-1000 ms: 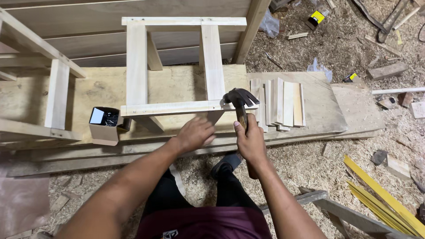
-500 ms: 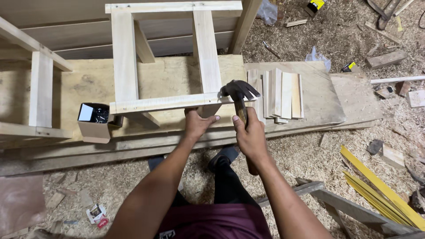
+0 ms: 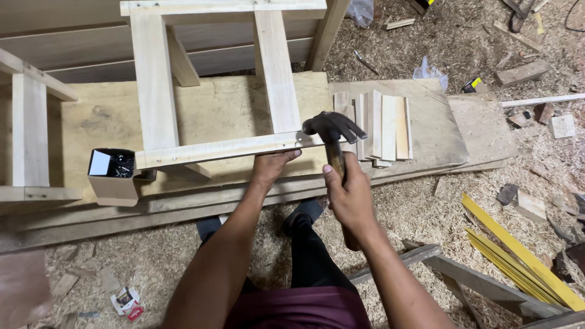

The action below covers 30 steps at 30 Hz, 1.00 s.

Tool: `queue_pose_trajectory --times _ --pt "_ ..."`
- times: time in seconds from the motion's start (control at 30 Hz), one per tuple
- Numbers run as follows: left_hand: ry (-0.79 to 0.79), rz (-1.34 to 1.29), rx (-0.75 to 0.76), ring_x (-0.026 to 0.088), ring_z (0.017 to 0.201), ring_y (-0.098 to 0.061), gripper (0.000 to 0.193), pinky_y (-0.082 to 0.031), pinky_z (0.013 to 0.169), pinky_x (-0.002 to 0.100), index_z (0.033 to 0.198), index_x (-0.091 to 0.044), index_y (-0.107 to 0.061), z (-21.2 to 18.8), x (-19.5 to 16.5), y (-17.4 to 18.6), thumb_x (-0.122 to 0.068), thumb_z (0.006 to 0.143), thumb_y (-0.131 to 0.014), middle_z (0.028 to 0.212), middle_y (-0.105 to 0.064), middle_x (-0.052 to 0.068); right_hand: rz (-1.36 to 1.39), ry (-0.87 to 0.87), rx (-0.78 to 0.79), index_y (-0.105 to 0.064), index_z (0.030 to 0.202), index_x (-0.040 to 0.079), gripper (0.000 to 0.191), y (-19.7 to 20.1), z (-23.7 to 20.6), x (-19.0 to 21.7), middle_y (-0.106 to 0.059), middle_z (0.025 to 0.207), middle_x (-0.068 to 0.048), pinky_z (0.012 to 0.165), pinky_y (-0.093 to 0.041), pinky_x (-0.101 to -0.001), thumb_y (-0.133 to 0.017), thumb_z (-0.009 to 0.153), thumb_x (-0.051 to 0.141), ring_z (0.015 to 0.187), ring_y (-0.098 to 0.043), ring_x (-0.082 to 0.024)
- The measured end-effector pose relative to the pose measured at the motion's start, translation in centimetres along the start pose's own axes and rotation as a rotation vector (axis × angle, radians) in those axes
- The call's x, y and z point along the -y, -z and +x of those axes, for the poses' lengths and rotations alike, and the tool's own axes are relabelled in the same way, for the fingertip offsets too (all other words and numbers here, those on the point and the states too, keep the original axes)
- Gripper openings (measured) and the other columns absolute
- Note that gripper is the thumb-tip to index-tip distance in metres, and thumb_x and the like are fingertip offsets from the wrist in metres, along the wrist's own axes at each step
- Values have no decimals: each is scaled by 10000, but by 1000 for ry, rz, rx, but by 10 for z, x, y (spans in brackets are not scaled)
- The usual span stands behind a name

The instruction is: The person assembles a small wooden frame by hand, using a hammer to drive nails into pre-drilled holes. They repeatedly pick up nails from a small box, position them, and hammer them into the frame while holding the pieces together.

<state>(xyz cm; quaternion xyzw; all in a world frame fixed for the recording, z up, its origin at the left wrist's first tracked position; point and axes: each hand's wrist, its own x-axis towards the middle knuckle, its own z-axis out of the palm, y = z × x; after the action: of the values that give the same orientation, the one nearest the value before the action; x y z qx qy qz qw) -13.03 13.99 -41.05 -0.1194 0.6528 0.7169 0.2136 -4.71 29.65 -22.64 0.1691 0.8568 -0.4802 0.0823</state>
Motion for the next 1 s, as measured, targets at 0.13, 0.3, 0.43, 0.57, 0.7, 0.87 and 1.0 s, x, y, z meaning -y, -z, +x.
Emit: queue_pose_trajectory --times 0.13,0.3,0.43,0.57,0.7,0.87,1.0 --pt "-13 -30 14 231 1182 -681 586 -538 1068 346 1249 -64 -667 0 3 1 -227 734 -893 1245 -721 105 7 24 3 -506 1022 96 194 -2 -1 0 -624 641 -38 451 -464 -333 -541 1036 286 513 -593 -146" --pt "-52 -22 -2 221 1141 -698 523 -576 1019 326 1257 -56 -655 5 17 -4 -162 785 -853 1221 -730 106 -104 30 14 -505 1090 81 203 -1 -9 8 -615 625 -44 429 -446 -339 -536 1036 274 495 -582 -158" --pt "-110 -332 52 243 1135 -731 465 -578 986 366 1226 -21 -689 12 23 -6 -158 796 -800 1221 -753 126 -99 42 18 -504 1239 80 272 8 -26 32 -621 631 -64 408 -441 -332 -512 1021 243 476 -577 -160" --pt "-171 37 -2 241 1104 -731 442 -596 950 345 1170 -57 -698 13 26 -4 -253 798 -835 1189 -760 120 67 307 -111 -445 1310 41 307 29 -54 56 -634 790 -69 431 -513 -272 -518 1047 181 556 -611 -130" --pt "-42 235 -74 242 1096 -708 423 -576 965 352 1146 -68 -741 17 33 -5 -256 791 -873 1155 -768 109 3 744 -321 -479 1138 126 55 21 -56 55 -618 834 -86 510 -497 -268 -490 1084 122 635 -600 -150" --pt "-144 -2 -5 249 1026 -740 338 -610 930 393 1138 -53 -755 24 26 -13 -207 844 -822 1097 -792 100 -212 155 -46 -477 1316 34 302 -11 -31 41 -660 771 -89 549 -489 -288 -530 1049 166 681 -621 -124" --pt "-129 -54 -19 218 1020 -722 419 -576 926 356 1112 -39 -772 16 17 -9 -205 747 -892 1081 -800 95 -84 196 -96 -551 1121 35 133 14 -39 41 -579 773 -64 431 -484 -306 -513 1044 137 577 -554 -161"
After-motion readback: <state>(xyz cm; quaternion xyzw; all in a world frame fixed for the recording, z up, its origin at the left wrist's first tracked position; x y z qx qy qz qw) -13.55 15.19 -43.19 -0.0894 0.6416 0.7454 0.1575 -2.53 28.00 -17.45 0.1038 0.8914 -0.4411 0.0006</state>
